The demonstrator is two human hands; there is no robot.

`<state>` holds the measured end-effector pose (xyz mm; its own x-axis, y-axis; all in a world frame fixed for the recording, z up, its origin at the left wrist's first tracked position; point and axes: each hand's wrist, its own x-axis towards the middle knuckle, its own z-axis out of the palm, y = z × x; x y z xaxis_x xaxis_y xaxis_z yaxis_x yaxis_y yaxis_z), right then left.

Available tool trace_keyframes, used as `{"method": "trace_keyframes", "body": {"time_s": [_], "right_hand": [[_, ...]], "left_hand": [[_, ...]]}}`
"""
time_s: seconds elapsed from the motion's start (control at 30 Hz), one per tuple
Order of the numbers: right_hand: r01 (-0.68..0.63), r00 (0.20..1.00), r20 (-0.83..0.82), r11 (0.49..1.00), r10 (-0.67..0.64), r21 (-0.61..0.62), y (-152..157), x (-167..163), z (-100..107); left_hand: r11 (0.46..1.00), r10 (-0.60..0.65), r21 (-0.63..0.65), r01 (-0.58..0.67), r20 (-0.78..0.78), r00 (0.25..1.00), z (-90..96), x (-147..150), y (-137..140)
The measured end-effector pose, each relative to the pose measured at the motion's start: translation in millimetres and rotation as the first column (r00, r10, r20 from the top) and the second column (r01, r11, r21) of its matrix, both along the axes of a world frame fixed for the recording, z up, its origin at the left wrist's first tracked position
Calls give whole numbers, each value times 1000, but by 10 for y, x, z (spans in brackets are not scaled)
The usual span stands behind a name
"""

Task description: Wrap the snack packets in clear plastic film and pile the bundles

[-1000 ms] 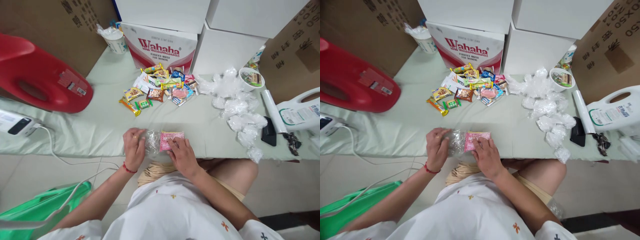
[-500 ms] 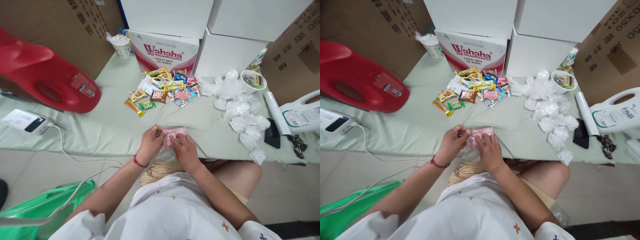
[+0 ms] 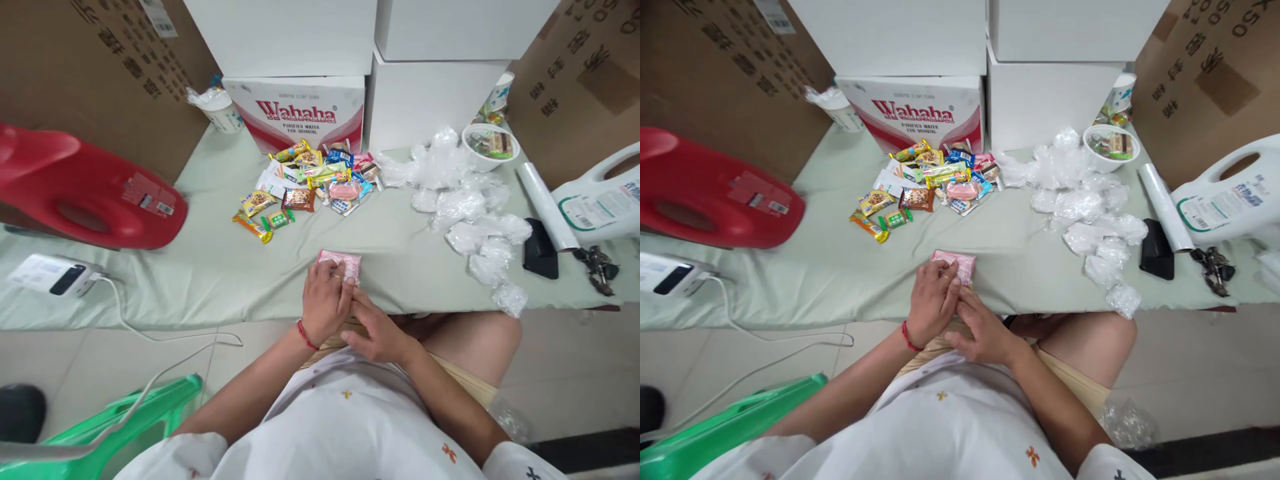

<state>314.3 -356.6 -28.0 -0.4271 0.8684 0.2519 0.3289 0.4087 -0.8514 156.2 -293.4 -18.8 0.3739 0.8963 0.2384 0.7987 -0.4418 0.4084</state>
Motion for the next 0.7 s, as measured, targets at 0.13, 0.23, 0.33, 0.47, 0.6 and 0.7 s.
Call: {"method": "trace_keyframes", "body": {"time_s": [0.13,0.23,0.33,0.47,0.6,0.7], "right_hand": [[154,967,-180,976,-182,-156,-58,329,18],[291,921,-199,931,-335,-222,-175,575,-49],[334,905,-184,908,-384,-254,-305,716,-103],[287,917,-193,914,-348,-286,-418,795,-97],[266,889,-276,902,-366,-339,-390,891,-73],[292,806,-377,861,-456,-417,-229,909,-45]], "left_hand": [[994,12,106,4,-149,989,-92,78,-167],[991,2,131,28,-220,976,-193,178,-262],[989,53,144,-21,-225,973,-284,278,-256],[983,93,167,-70,-137,986,-271,243,-99],[989,126,55,-137,177,976,-25,13,41],[952,289,-246,-184,519,804,208,-49,39]]}}
